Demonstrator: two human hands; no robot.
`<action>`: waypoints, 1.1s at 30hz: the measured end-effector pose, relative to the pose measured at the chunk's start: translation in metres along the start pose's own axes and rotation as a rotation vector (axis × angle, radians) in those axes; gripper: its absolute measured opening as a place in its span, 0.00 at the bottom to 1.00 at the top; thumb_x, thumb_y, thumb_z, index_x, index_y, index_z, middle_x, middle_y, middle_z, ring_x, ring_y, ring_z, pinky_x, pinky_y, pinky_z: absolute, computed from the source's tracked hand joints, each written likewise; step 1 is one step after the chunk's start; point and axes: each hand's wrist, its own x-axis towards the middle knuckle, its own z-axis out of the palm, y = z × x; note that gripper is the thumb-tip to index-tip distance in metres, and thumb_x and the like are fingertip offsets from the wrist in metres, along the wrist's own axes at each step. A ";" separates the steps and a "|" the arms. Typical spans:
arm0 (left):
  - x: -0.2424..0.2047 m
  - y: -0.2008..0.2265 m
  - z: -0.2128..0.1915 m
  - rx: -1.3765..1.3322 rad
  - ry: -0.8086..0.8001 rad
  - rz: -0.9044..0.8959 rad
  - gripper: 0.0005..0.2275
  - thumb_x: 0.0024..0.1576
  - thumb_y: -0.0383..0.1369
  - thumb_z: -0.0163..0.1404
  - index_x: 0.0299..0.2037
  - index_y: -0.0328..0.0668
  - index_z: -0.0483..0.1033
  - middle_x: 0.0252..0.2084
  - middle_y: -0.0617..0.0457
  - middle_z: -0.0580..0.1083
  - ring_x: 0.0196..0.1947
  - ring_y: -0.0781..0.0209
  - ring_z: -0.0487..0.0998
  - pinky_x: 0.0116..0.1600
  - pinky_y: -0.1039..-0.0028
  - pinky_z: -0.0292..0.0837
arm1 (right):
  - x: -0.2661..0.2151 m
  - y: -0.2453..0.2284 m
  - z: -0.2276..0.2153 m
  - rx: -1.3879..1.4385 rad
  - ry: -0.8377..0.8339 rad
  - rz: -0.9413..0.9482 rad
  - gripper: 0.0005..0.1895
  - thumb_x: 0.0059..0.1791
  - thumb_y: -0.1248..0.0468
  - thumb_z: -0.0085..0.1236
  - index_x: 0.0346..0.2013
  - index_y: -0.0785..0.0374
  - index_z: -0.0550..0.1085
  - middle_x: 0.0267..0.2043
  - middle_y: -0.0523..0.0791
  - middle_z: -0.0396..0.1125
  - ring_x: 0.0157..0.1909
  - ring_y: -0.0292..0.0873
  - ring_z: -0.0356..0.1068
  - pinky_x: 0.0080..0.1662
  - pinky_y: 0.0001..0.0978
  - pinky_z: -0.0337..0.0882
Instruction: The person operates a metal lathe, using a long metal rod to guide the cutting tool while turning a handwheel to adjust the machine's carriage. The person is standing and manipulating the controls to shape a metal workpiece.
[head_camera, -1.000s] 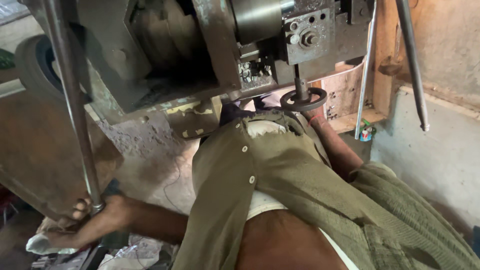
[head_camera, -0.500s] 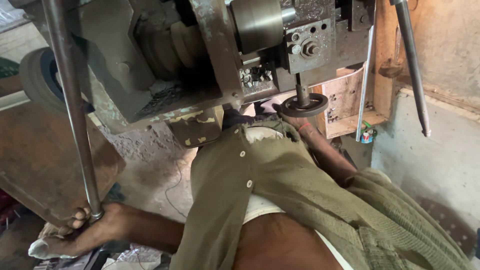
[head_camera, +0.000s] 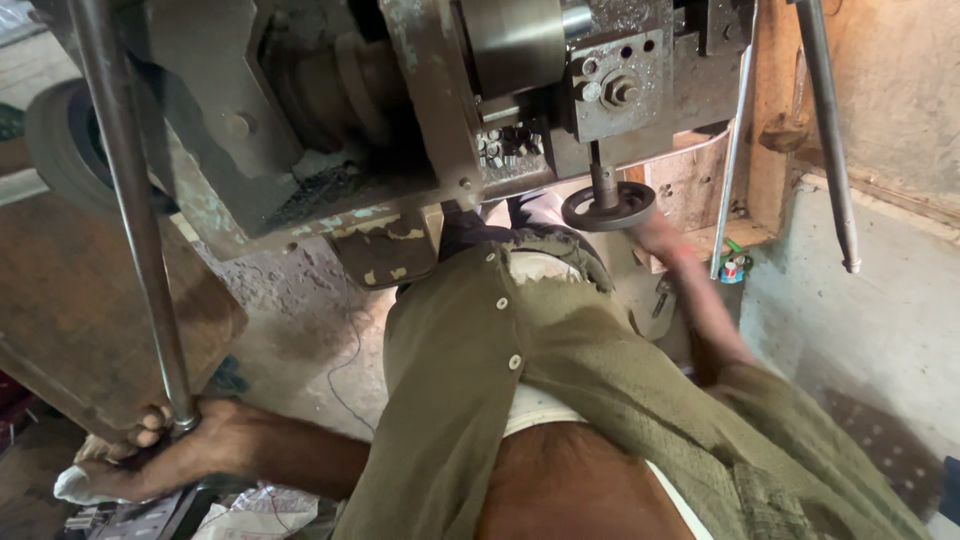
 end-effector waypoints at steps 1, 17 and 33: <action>-0.003 0.001 0.003 0.018 0.150 -0.006 0.12 0.64 0.39 0.47 0.37 0.37 0.69 0.26 0.54 0.67 0.22 0.63 0.66 0.32 0.78 0.66 | 0.009 0.002 0.020 -0.027 -0.026 -0.059 0.18 0.51 0.61 0.53 0.53 0.67 0.74 0.47 0.45 0.75 0.49 0.40 0.72 0.52 0.36 0.73; 0.016 -0.007 -0.025 -0.025 -0.077 -0.011 0.13 0.56 0.40 0.59 0.31 0.41 0.69 0.21 0.55 0.65 0.19 0.61 0.68 0.31 0.72 0.71 | -0.062 -0.071 -0.014 -0.029 0.286 0.212 0.15 0.49 0.65 0.53 0.49 0.68 0.76 0.43 0.53 0.74 0.43 0.45 0.72 0.46 0.38 0.71; 0.021 -0.008 -0.025 -0.047 -0.265 0.047 0.16 0.62 0.39 0.54 0.25 0.43 0.64 0.20 0.54 0.64 0.17 0.62 0.65 0.27 0.73 0.65 | -0.062 -0.065 0.069 0.744 0.686 0.117 0.36 0.58 0.40 0.50 0.34 0.75 0.74 0.25 0.46 0.66 0.25 0.36 0.66 0.32 0.32 0.74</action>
